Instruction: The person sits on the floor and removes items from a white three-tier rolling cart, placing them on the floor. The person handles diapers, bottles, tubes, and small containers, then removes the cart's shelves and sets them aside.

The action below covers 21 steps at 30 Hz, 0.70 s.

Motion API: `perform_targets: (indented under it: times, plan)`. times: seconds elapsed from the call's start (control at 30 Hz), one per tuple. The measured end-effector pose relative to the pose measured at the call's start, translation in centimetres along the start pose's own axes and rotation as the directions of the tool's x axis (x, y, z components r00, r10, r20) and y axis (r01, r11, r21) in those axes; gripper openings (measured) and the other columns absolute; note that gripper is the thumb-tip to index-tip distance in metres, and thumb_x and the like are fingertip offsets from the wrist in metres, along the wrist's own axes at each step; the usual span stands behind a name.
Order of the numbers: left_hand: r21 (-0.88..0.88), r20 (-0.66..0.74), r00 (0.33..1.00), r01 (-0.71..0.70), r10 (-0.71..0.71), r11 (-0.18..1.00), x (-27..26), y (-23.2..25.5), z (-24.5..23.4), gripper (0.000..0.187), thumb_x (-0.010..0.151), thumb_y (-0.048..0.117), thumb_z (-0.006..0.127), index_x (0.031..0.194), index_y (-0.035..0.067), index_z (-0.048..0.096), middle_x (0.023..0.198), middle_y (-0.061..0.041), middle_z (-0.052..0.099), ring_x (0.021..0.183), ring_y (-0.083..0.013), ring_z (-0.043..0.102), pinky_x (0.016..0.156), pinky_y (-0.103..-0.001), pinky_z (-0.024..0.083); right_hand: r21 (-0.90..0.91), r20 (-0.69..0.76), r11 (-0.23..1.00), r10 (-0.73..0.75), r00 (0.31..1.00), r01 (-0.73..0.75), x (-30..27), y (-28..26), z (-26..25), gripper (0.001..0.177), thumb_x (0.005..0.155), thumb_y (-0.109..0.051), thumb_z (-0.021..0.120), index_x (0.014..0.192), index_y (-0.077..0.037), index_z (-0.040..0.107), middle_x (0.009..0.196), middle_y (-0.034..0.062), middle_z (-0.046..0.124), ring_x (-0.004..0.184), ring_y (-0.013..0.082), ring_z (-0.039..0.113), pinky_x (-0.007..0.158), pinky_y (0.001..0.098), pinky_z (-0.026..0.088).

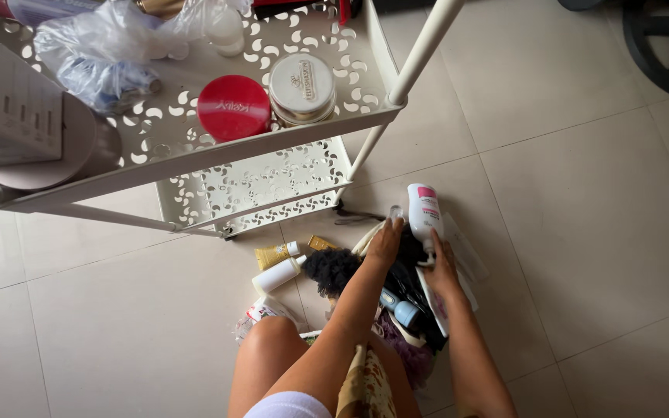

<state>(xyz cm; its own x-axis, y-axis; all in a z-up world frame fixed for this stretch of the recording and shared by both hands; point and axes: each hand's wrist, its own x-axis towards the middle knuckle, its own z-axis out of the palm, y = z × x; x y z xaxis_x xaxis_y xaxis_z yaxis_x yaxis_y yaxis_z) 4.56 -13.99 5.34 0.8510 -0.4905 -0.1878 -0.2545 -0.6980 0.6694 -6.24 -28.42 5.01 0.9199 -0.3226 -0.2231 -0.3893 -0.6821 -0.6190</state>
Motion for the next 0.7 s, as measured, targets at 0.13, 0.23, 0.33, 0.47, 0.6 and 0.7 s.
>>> perform_targets:
  times: [0.13, 0.23, 0.33, 0.47, 0.6, 0.7]
  plan:
    - [-0.036, 0.083, 0.995, -0.045, 0.048, 0.998, -0.3, 0.4, -0.5, 0.044, 0.092, -0.001, 0.057, 0.134, 0.007, 0.049, 0.158, -0.022, 0.037, 0.112, -0.0431, 0.066, 0.088, -0.049, 0.057, -0.048, 0.083, 0.996, 0.081, 0.993, -0.078, 0.9, 2.4, 0.0, 0.108, 0.072, 0.019, 0.058, 0.161, -0.029, 0.021, 0.161, 0.0210, 0.029, 0.149, 0.0388, 0.030, 0.116, 0.0435, 0.036]
    - [-0.061, 0.132, 0.991, 0.004, 0.004, 0.998, -0.1, 0.1, 0.0, 0.059, 0.085, -0.001, 0.060, 0.142, 0.008, 0.047, 0.164, -0.018, 0.028, 0.124, -0.0424, 0.059, 0.096, -0.049, 0.053, -0.054, 0.054, 0.995, 0.084, 0.995, -0.081, 1.7, 3.5, 0.5, 0.096, 0.078, 0.015, 0.054, 0.161, -0.025, 0.026, 0.161, 0.0212, 0.032, 0.149, 0.0387, 0.031, 0.119, 0.0454, 0.033]
    - [-0.076, 0.142, 0.990, -0.013, 0.024, 0.997, 0.4, -0.7, 0.7, 0.065, 0.082, 0.001, 0.062, 0.145, 0.009, 0.049, 0.164, -0.019, 0.028, 0.133, -0.0411, 0.052, 0.103, -0.050, 0.048, -0.079, -0.036, 0.997, 0.017, 0.999, -0.020, 2.5, 3.6, 0.9, 0.073, 0.091, 0.004, 0.054, 0.157, -0.021, 0.038, 0.156, 0.0210, 0.041, 0.148, 0.0395, 0.036, 0.118, 0.0473, 0.036]
    - [-0.143, 0.081, 0.988, -0.117, 0.129, 0.983, -0.6, -1.3, -0.8, 0.055, 0.084, -0.001, 0.059, 0.138, 0.007, 0.055, 0.149, -0.022, 0.042, 0.128, -0.0391, 0.056, 0.101, -0.047, 0.050, -0.134, -0.212, 0.989, -0.087, 0.973, 0.059, 2.4, 0.3, -0.1, 0.060, 0.090, 0.001, 0.060, 0.148, -0.008, 0.049, 0.147, 0.0299, 0.045, 0.138, 0.0471, 0.038, 0.112, 0.0529, 0.036]
    - [-0.432, -0.019, 0.969, -0.231, 0.247, 0.872, -5.3, 2.0, -11.0, 0.039, 0.089, -0.005, 0.056, 0.125, 0.007, 0.063, 0.129, -0.018, 0.059, 0.114, -0.0333, 0.066, 0.093, -0.041, 0.057, 0.027, -0.563, 0.976, -0.164, 0.810, 0.216, 1.1, -10.0, -5.2, 0.035, 0.096, 0.005, 0.054, 0.129, -0.004, 0.061, 0.130, 0.0188, 0.063, 0.120, 0.0354, 0.061, 0.100, 0.0449, 0.050]
    - [-0.527, -0.318, 0.892, -0.448, 0.321, 0.722, -11.5, 6.2, -22.6, 0.032, 0.093, -0.008, 0.054, 0.116, 0.007, 0.070, 0.114, -0.015, 0.072, 0.103, -0.0289, 0.073, 0.086, -0.037, 0.063, 0.234, -0.717, 0.709, -0.336, 0.611, 0.665, -1.7, -21.6, -10.9, 0.019, 0.106, 0.009, 0.050, 0.119, -0.003, 0.059, 0.123, 0.0134, 0.061, 0.105, 0.0235, 0.063, 0.094, 0.0367, 0.058]
